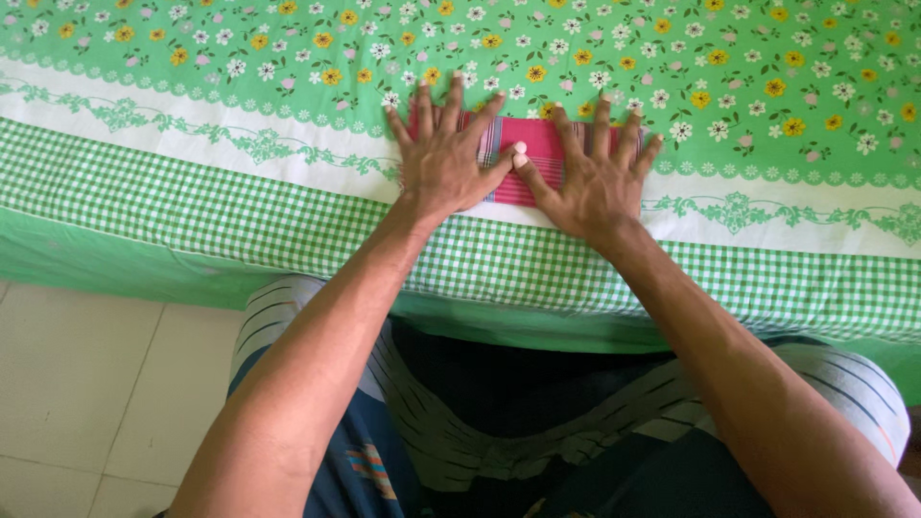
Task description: The person folds several patterned cloths on a green floral bedsheet. They fold each cloth by hand, aligning edges and pressing folds, then stack them into a neat pile.
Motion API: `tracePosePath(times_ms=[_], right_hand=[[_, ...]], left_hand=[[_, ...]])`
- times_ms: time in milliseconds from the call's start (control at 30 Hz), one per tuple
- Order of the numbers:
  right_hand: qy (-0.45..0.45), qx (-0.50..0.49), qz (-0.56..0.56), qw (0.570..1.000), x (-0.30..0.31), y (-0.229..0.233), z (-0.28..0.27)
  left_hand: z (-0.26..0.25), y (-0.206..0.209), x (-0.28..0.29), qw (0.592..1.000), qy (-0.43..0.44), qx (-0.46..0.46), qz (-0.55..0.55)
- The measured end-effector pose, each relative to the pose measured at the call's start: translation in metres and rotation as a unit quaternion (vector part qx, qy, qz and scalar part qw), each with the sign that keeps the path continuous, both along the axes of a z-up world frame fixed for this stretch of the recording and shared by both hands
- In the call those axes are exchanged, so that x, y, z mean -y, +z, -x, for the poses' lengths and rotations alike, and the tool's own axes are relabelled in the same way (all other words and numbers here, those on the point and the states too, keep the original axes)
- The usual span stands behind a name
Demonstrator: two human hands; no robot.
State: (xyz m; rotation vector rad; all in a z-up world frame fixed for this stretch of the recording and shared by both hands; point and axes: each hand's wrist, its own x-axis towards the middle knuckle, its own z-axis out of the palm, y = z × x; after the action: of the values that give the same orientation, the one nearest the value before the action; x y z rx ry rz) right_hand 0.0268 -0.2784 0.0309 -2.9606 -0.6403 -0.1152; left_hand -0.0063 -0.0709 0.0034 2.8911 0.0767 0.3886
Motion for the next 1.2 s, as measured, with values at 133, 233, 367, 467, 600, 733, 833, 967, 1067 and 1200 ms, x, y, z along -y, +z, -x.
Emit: tracePosePath(times_ms=[133, 233, 367, 467, 600, 733, 833, 967, 1067, 1200], right_hand=[[-0.025, -0.036, -0.008, 0.999, 0.009, 0.01, 0.001], [-0.046, -0.055, -0.021, 0.997, 0.023, 0.016, 0.001], [-0.051, -0.035, -0.035, 0.997, 0.043, 0.017, -0.001], [-0.07, -0.045, -0.029, 0.996, 0.059, 0.015, -0.004], [-0.09, -0.036, -0.022, 0.995, 0.083, 0.009, -0.013], [-0.062, -0.025, -0.039, 0.997, 0.093, 0.005, -0.021], [-0.03, 0.017, -0.093, 0.995, 0.093, 0.009, -0.024], [0.105, 0.133, -0.294, 0.941, 0.056, 0.008, -0.019], [0.199, 0.105, -0.374, 0.899, 0.003, -0.003, -0.009], [0.176, -0.014, -0.46, 0.87, -0.03, -0.015, -0.016]], left_hand=[[0.001, 0.007, -0.01, 0.999, 0.016, -0.039, 0.011], [0.001, 0.006, -0.019, 0.998, 0.016, -0.045, 0.031], [0.001, 0.003, -0.019, 0.998, 0.02, -0.049, 0.045], [0.005, 0.008, -0.023, 0.997, 0.018, -0.059, 0.05], [0.004, 0.011, -0.058, 0.994, 0.057, -0.074, 0.049], [0.005, -0.004, -0.093, 0.995, 0.073, -0.031, 0.054], [0.006, -0.005, -0.1, 0.987, 0.069, 0.064, 0.13], [0.001, 0.007, -0.062, 0.906, 0.102, 0.335, 0.238], [-0.013, 0.007, 0.007, 0.886, -0.065, 0.363, 0.279], [-0.024, -0.01, 0.053, 0.894, -0.142, 0.31, 0.291]])
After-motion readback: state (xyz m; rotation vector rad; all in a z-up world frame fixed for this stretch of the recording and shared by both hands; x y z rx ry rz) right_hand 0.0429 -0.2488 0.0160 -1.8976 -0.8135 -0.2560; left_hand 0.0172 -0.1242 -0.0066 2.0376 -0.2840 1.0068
